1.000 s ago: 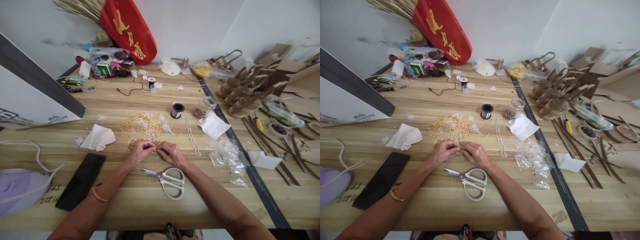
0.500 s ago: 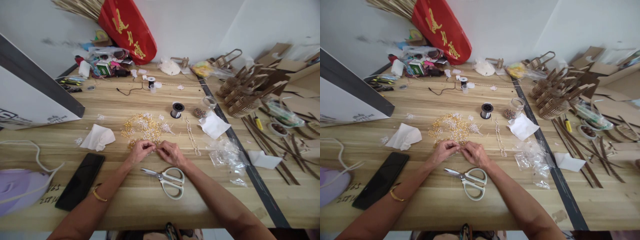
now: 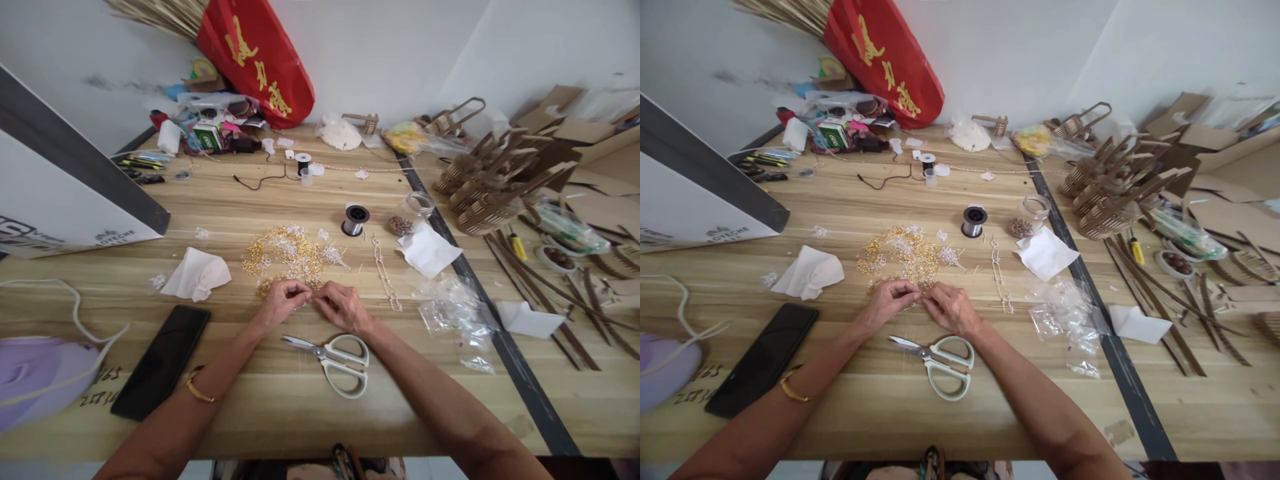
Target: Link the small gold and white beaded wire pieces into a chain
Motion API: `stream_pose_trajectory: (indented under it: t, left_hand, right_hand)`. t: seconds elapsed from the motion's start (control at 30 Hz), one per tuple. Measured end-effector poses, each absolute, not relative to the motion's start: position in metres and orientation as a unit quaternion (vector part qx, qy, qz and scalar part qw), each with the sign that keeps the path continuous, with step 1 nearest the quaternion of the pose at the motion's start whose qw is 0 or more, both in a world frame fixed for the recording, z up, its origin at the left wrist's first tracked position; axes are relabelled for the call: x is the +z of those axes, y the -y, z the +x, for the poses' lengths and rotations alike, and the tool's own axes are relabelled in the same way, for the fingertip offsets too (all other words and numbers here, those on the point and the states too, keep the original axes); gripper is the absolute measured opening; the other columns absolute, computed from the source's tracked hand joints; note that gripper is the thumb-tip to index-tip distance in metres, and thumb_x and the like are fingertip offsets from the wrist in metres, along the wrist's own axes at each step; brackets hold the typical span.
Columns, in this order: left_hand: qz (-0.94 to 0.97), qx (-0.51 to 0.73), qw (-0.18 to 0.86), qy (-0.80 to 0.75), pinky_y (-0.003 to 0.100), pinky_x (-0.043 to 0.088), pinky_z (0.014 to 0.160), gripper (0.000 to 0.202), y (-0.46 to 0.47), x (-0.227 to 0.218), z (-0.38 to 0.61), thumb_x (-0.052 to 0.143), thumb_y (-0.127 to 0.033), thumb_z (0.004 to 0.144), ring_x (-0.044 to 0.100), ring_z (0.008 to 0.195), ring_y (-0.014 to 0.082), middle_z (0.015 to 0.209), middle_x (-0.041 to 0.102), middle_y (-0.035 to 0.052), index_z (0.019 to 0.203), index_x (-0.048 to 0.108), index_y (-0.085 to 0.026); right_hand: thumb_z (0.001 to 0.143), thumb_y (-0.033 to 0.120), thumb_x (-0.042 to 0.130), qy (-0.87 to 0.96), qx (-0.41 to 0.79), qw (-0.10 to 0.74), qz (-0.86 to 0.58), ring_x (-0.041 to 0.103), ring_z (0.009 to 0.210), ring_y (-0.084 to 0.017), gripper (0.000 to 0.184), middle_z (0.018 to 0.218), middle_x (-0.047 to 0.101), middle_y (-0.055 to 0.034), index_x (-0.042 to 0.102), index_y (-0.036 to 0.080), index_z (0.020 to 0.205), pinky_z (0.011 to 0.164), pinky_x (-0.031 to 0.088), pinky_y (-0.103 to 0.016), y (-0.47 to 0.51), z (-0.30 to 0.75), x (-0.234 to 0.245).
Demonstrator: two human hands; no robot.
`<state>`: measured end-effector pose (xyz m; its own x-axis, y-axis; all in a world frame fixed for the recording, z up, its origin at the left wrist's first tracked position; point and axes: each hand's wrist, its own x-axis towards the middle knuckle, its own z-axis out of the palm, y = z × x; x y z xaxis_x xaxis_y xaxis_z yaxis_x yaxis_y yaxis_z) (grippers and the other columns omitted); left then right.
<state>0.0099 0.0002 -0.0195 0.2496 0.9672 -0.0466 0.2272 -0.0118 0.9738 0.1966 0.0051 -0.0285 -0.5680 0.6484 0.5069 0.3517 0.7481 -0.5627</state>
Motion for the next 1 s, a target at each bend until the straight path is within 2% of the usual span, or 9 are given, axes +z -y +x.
stream_pose_trajectory:
  t: [0.6,1.0]
  left_hand:
    - [0.587,0.376,0.519,-0.495,0.021,0.043,0.057,0.013,0.0002,-0.0178,0.013,0.063,-0.024,0.07,0.056,0.059,0.0119,0.063,0.065,0.0026,0.068,0.065,-0.011]
    - [0.593,0.366,0.522,-0.492,0.022,0.044,0.058,0.013,0.0002,-0.0194,0.0126,0.064,-0.025,0.071,0.057,0.059,0.0125,0.064,0.066,0.0026,0.07,0.067,-0.012]
  right_hand:
    - [0.09,0.02,0.048,0.874,0.152,0.346,-0.307,0.056,0.067,-0.013,0.007,0.077,0.059,-0.0042,0.054,0.018,0.087,0.06,0.043,-0.023,-0.0035,0.1963,-0.032]
    - [0.092,0.021,0.046,0.864,0.169,0.357,-0.314,0.058,0.07,-0.013,0.01,0.08,0.061,-0.005,0.055,0.018,0.09,0.062,0.045,-0.023,-0.0048,0.1948,-0.0324]
